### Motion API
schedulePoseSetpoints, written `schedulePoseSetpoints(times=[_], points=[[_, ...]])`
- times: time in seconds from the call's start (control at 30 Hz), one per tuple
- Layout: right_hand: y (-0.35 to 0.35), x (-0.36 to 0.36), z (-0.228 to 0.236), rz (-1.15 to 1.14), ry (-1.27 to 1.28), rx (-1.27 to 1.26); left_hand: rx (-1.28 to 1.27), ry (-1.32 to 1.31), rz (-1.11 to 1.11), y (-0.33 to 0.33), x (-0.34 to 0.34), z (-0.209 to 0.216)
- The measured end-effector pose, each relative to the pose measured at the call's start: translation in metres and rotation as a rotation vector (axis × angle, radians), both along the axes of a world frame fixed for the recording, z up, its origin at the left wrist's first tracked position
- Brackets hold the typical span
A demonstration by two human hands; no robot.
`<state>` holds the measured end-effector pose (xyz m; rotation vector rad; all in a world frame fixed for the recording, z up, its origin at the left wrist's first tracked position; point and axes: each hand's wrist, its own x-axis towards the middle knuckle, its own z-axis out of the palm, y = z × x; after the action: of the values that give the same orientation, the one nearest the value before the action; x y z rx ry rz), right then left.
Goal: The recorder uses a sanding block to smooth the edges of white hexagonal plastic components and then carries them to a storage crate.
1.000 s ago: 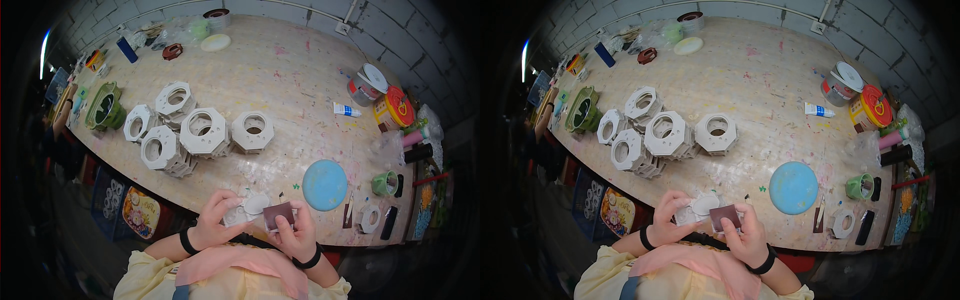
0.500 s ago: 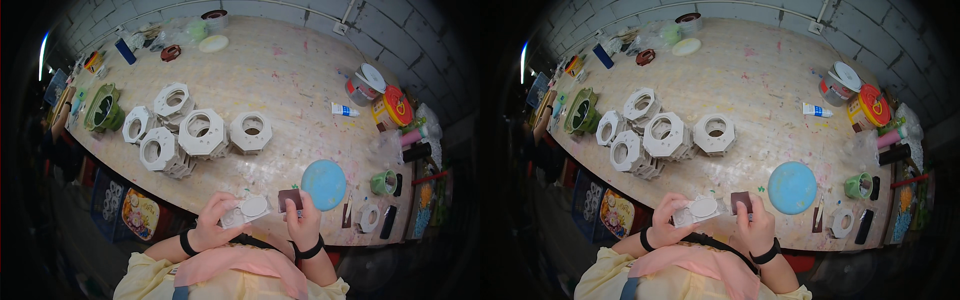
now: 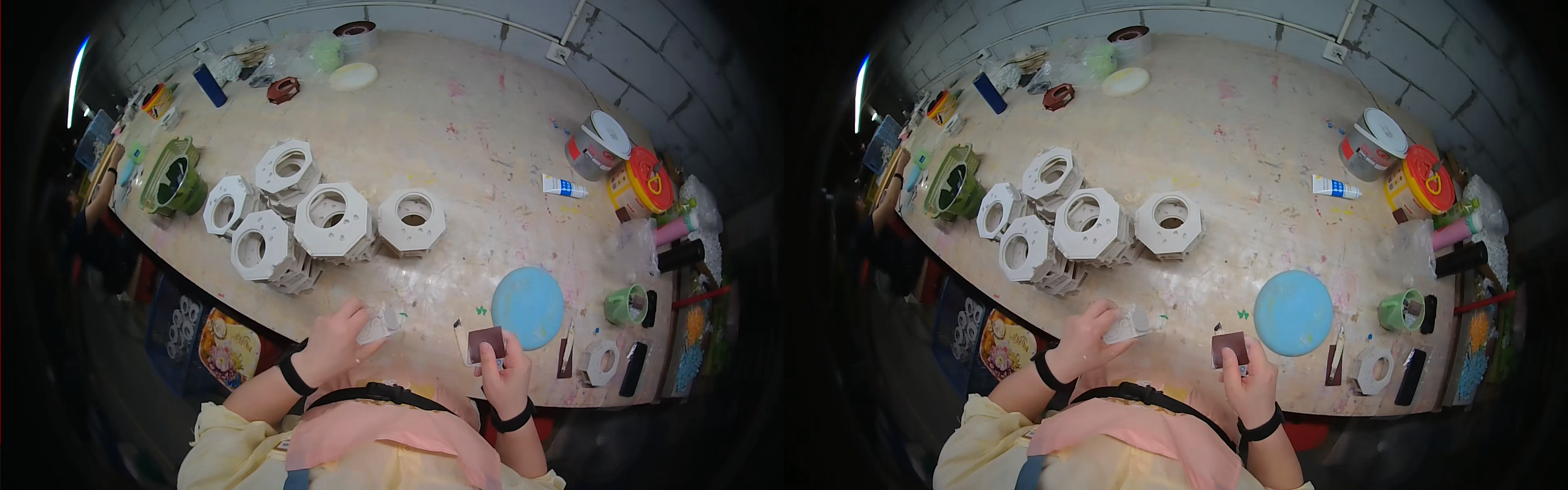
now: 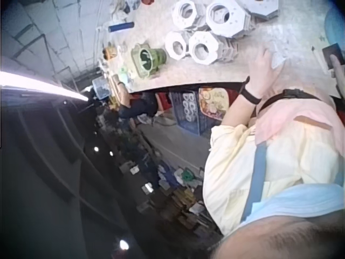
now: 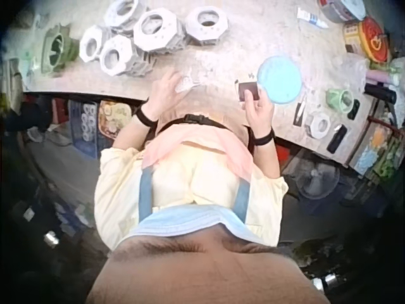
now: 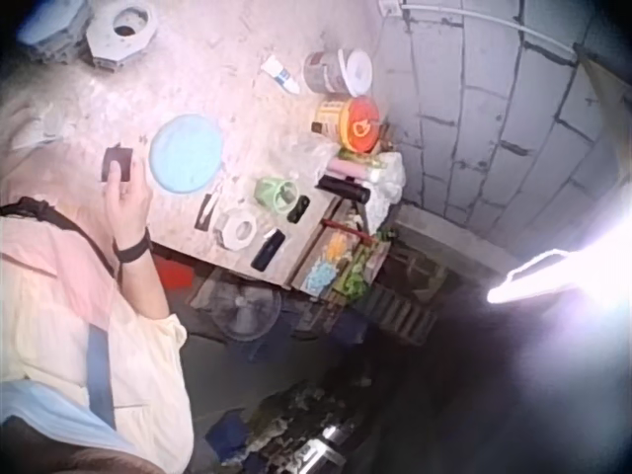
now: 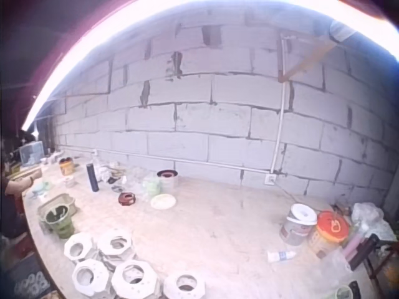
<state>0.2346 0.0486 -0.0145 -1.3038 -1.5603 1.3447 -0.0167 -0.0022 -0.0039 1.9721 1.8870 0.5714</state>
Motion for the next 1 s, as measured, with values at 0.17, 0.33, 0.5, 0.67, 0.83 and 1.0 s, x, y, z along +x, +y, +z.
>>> schedulePoseSetpoints(times=[0.17,0.33,0.5,0.67,0.83,1.0], points=[[-0.006,-0.004,0.002,0.034,0.139,-0.087,0.171,-0.448,0.01,-0.007,0.006,-0.014],[-0.012,-0.014,0.019,0.146,0.201,-0.113,0.113,-0.63,0.037,-0.012,0.018,0.001],[-0.017,-0.031,0.025,0.265,0.115,0.175,0.173,-0.68,0.004,-0.013,0.027,0.003],[-0.001,-0.022,0.02,0.061,-0.173,0.278,-0.061,-0.911,0.114,-0.013,0.015,0.007],[0.0,-0.013,0.025,0.142,0.128,0.059,-0.539,-1.179,0.057,0.004,-0.016,0.021],[0.003,-0.015,0.035,0.301,0.13,0.01,-0.778,-1.029,-0.042,0.023,-0.018,0.017]])
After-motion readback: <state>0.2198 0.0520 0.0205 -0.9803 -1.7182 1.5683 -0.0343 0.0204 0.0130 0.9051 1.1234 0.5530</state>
